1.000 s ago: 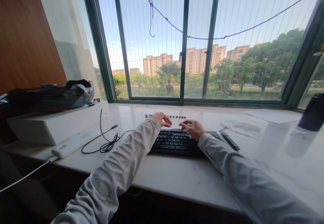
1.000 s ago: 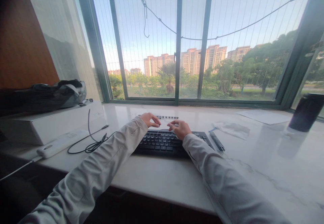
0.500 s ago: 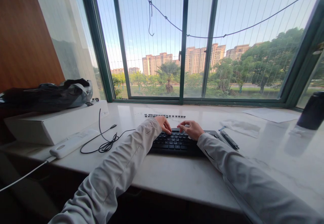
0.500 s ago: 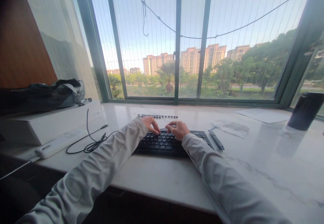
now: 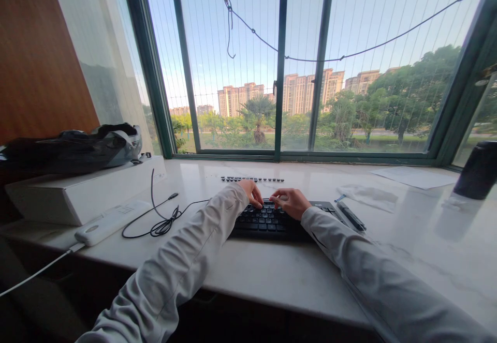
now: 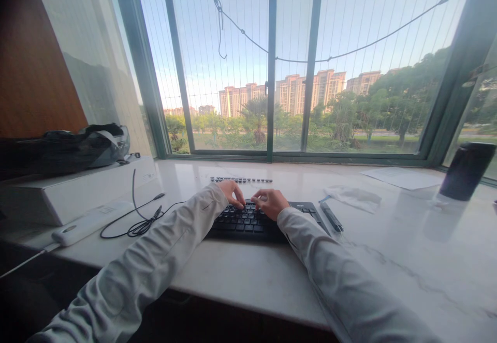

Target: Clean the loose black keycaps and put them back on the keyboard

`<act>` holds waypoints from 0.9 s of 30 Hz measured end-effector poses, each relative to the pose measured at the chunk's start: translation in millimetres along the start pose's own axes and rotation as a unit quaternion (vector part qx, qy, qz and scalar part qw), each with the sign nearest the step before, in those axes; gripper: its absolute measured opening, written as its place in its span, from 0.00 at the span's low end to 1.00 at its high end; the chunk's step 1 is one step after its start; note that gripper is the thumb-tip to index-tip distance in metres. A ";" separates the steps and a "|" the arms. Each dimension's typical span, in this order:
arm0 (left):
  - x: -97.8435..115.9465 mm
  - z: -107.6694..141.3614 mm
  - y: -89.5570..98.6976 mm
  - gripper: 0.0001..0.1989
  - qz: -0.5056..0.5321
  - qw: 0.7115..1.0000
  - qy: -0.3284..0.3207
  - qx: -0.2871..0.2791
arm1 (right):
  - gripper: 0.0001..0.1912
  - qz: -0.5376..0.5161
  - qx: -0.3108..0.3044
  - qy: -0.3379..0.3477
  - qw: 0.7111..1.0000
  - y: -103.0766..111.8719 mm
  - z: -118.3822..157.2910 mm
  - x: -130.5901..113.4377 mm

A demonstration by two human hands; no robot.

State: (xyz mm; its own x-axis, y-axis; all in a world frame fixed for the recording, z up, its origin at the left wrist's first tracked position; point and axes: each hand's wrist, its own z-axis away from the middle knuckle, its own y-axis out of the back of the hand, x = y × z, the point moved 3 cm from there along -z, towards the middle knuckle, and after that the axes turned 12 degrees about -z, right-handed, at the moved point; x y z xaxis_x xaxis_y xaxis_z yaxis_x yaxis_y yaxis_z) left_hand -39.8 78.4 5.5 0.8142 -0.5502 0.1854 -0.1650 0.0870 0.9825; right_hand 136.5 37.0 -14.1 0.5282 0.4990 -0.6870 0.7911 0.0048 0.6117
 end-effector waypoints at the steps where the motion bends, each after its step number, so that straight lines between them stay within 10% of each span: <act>1: 0.4 -0.1 -0.1 0.14 -0.004 1.000 0.004 -0.002 | 0.16 0.028 -0.003 0.013 1.000 -1.5 1.7 -2.5; 27: -5.9 1.5 -3.1 0.15 0.122 0.990 0.060 -0.034 | 0.20 0.244 -0.062 0.016 0.968 -14.4 12.6 -30.7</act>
State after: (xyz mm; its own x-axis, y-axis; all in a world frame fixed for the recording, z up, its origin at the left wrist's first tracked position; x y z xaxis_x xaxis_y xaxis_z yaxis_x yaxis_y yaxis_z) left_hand -45.0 80.1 1.4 0.8155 -0.4038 0.4146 -0.3307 0.2628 0.9064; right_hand 112.8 10.7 -6.8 0.8183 0.4950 -0.2922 0.4048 -0.1352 0.9044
